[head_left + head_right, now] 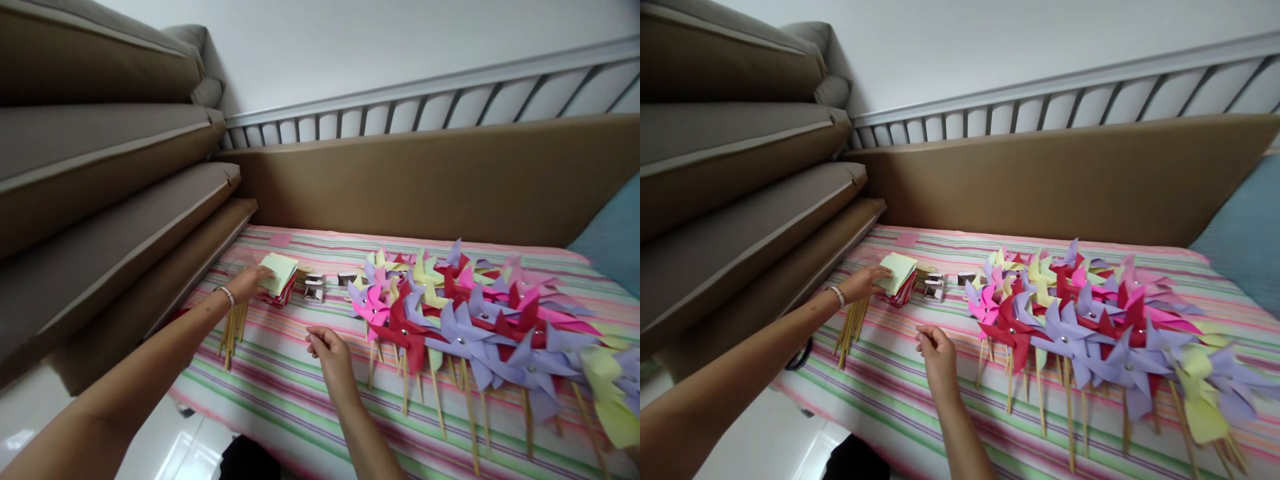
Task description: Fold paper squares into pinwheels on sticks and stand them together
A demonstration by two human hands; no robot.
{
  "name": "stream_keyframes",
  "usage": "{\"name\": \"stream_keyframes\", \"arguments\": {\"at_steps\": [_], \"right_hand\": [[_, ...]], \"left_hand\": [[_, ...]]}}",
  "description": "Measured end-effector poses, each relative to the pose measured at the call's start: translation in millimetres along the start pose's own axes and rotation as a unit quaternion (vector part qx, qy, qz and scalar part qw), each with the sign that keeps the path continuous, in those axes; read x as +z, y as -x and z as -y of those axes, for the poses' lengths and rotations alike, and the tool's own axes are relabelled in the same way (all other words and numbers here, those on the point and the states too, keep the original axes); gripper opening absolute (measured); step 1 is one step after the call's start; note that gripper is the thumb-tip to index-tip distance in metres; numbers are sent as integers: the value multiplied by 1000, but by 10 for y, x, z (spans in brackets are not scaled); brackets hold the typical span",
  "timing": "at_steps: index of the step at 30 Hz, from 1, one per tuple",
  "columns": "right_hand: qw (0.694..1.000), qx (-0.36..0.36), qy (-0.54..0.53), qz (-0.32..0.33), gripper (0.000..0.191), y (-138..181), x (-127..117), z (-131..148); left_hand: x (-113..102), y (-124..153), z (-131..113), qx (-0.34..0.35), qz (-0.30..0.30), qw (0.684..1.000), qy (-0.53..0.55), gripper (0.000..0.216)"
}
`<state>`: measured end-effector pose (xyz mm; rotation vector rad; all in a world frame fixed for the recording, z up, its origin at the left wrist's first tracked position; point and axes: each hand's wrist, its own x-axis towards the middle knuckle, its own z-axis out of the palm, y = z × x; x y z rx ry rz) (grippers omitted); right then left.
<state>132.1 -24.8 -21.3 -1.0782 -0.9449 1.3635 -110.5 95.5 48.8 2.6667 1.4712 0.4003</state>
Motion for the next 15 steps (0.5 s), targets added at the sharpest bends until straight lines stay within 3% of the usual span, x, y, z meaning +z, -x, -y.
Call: {"name": "stream_keyframes", "arguments": {"at_steps": [15], "right_hand": [[1000, -4, 4, 22, 17, 122, 77, 72]], "left_hand": [[-20, -77, -73, 16, 15, 1000, 10, 39]]}}
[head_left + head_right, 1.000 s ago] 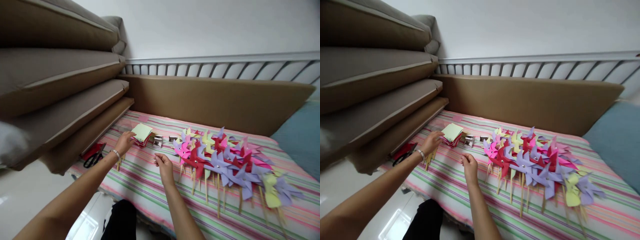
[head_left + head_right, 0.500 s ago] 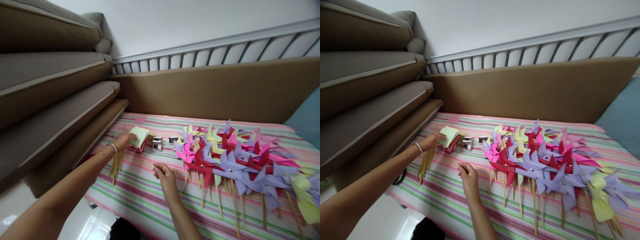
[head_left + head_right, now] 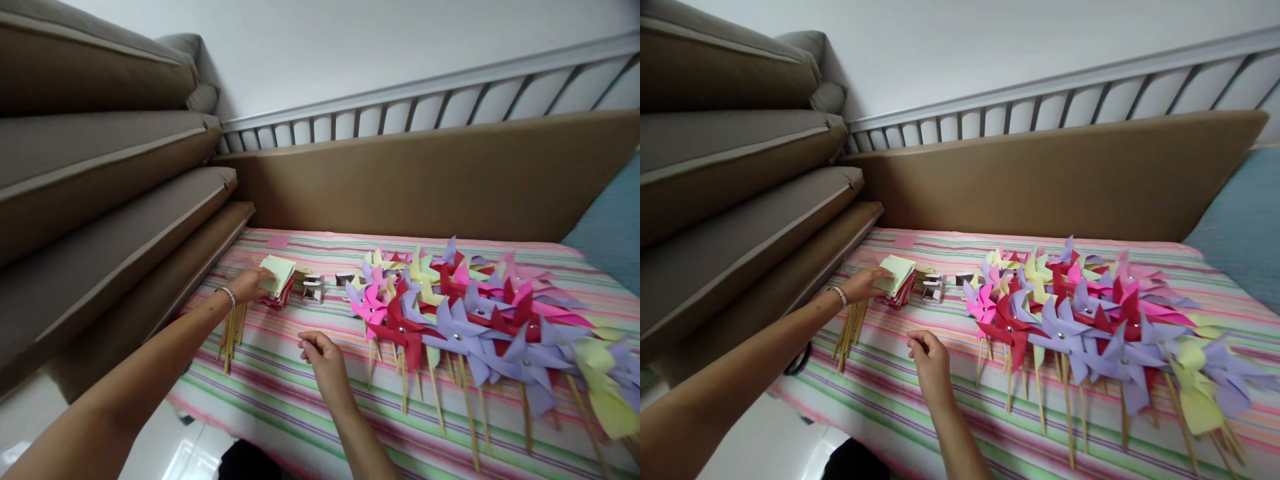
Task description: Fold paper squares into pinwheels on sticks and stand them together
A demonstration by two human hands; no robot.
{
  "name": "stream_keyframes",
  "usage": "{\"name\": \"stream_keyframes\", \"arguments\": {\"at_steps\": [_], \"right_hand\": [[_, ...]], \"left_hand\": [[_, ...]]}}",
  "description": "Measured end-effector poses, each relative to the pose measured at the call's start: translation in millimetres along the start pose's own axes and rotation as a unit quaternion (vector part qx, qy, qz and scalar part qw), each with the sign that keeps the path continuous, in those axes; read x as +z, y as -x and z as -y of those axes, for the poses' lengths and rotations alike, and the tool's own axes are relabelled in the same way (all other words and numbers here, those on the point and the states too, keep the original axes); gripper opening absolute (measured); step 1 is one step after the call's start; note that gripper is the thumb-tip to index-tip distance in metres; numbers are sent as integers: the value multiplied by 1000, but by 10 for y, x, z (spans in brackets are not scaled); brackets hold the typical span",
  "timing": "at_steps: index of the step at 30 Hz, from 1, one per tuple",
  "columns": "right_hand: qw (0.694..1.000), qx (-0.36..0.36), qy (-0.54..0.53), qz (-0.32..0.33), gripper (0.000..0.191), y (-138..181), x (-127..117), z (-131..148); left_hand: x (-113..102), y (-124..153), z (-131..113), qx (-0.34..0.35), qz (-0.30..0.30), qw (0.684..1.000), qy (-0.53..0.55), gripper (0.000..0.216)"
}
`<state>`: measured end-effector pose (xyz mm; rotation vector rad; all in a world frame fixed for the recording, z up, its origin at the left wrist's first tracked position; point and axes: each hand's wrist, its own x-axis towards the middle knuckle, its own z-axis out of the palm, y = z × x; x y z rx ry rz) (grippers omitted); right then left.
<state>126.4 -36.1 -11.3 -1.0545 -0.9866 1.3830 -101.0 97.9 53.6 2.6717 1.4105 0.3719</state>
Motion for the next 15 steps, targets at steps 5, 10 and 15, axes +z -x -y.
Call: {"name": "stream_keyframes", "arguments": {"at_steps": [5, 10, 15], "right_hand": [[1000, -4, 2, -8, 20, -13, -11, -22], [1000, 9, 4, 1, 19, -17, 7, -6], [1000, -1, 6, -1, 19, -13, 26, -2]], "left_hand": [[15, -15, 47, -6, -3, 1000, 0, 36], [-28, 1, -11, 5, -3, 1000, -13, 35], [-58, 0, -59, 17, 4, 999, -27, 36]]}}
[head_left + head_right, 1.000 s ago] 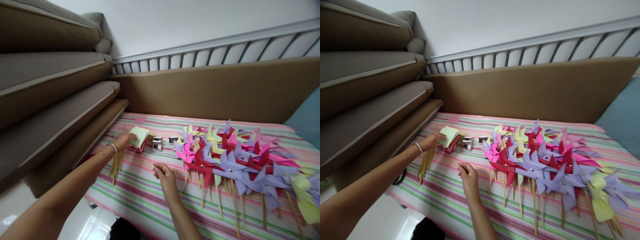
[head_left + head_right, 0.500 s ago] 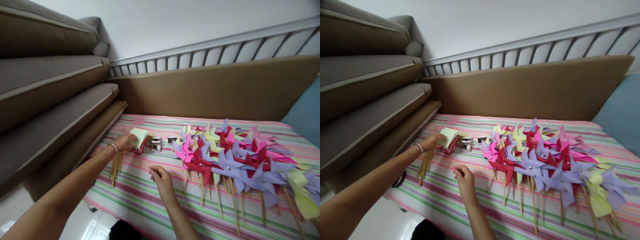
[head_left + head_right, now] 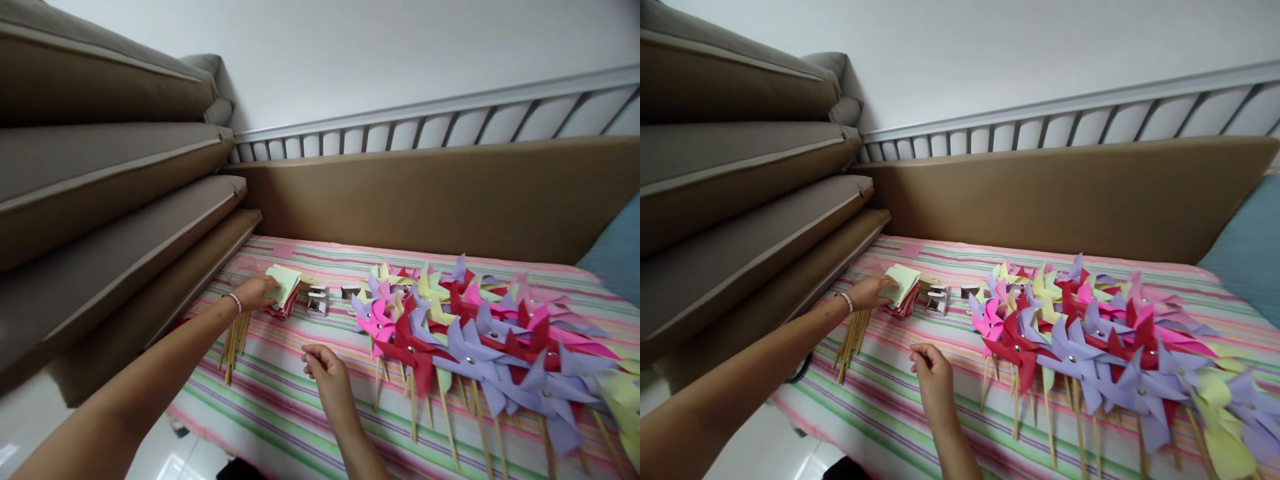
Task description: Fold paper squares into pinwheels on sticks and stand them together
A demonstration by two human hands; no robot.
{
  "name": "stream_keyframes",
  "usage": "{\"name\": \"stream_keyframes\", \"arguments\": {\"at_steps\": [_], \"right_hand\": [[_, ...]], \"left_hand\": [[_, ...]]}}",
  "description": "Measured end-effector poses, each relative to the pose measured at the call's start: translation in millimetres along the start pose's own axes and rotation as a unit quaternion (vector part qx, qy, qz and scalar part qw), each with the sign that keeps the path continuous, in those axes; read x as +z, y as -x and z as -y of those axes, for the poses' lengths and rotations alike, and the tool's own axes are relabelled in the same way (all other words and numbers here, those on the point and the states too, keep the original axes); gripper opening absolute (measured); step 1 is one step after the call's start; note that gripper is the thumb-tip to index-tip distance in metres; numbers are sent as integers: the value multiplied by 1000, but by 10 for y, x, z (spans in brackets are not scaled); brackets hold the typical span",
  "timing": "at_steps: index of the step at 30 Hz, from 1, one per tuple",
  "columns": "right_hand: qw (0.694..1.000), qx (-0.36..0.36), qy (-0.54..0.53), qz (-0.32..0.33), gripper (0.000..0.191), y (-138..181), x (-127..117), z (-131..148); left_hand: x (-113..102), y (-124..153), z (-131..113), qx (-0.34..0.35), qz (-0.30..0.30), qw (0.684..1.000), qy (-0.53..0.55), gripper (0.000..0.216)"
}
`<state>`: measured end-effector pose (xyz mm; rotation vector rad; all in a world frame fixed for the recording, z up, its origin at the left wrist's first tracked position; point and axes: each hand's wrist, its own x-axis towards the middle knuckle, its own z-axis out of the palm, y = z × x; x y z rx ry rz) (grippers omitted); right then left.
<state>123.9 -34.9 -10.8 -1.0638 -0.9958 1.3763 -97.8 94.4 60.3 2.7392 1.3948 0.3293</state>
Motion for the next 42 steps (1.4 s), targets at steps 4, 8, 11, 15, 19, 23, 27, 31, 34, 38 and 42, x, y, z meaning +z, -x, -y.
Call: {"name": "stream_keyframes", "arguments": {"at_steps": [4, 8, 11, 15, 19, 23, 27, 31, 34, 38, 42], "right_hand": [[1000, 1, 1, -5, 21, -4, 9, 10], [1000, 11, 4, -4, 21, -14, 11, 28], [1000, 16, 3, -3, 19, -16, 15, 28], [1000, 11, 5, 0, 18, -21, 20, -5], [1000, -7, 10, -7, 20, -65, -32, -40], [999, -30, 9, -35, 23, -151, -151, 15], [996, -31, -61, -60, 36, -210, -279, 156], [986, 33, -164, 8, 57, -210, -339, 252], [986, 49, -158, -2, 44, -198, -324, 230], [989, 51, -138, -25, 29, -194, -288, 140], [988, 59, -134, -41, 28, -199, -259, 88]], "left_hand": [[26, -8, 19, 2, -1, 1000, 5, 33], [40, 10, 43, -5, -13, 1000, 22, 27], [73, 23, 54, -16, -32, 999, 41, 24], [160, 3, 68, -64, -97, 991, 67, 18], [56, 13, -27, -147, -237, 956, 86, 17], [-216, 182, -523, -214, -408, 881, 110, 27], [-98, 376, -1203, -280, -403, 727, 481, 22], [342, 419, -1460, -336, -229, 639, 653, 20], [568, 373, -1400, -339, -190, 629, 674, 20], [626, 313, -1285, -331, -156, 603, 709, 19], [612, 299, -1245, -308, -85, 575, 753, 28]]}}
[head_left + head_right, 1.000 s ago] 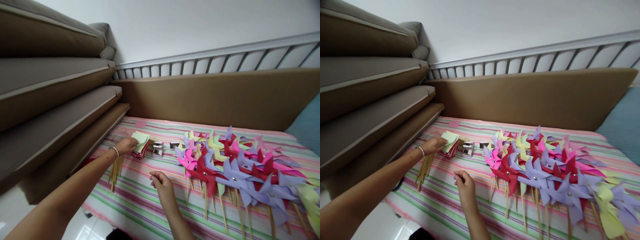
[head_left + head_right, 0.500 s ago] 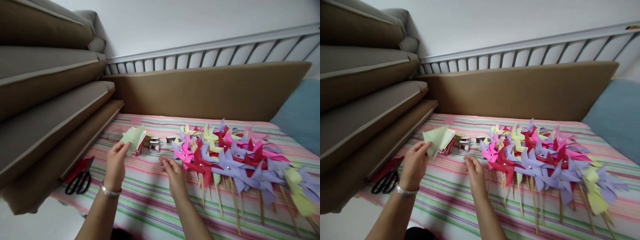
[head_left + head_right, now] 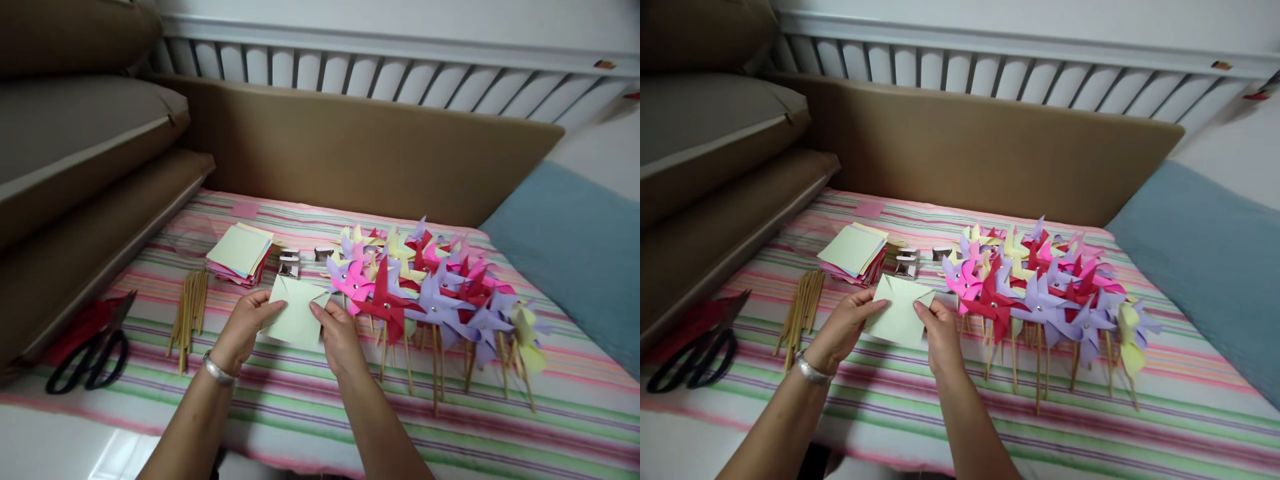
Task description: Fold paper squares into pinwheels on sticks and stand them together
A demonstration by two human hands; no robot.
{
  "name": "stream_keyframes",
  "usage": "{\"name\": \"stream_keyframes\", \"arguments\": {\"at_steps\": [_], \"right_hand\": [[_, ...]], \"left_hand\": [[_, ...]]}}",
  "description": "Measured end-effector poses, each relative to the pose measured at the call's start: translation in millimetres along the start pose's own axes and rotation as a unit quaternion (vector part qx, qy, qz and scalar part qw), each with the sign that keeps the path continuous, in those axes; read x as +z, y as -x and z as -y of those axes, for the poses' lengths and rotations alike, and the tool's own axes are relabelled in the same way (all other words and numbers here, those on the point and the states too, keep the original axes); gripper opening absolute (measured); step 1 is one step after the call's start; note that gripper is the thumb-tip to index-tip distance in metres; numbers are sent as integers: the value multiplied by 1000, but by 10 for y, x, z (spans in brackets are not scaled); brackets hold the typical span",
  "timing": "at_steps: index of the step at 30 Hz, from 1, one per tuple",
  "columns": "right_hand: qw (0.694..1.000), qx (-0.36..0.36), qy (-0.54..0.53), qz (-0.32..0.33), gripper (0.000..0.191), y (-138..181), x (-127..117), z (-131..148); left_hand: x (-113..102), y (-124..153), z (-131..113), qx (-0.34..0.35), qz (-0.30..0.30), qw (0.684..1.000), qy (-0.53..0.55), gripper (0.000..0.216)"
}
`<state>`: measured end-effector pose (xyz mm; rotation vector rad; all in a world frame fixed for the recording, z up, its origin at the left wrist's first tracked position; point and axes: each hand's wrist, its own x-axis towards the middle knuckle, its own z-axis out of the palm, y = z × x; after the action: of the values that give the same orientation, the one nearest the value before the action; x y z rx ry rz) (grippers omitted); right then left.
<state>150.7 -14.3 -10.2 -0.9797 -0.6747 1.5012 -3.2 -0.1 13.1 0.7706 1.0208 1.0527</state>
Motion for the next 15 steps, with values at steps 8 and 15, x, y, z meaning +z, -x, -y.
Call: {"name": "stream_keyframes", "arguments": {"at_steps": [8, 15], "right_hand": [[986, -79, 140, -46, 30, -73, -76, -18], [832, -326, 439, -87, 40, 96, -55, 225]], "left_hand": [[-58, -58, 37, 78, -28, 992, -92, 23], [-7, 20, 40, 276, -23, 909, -311, 12]]}}
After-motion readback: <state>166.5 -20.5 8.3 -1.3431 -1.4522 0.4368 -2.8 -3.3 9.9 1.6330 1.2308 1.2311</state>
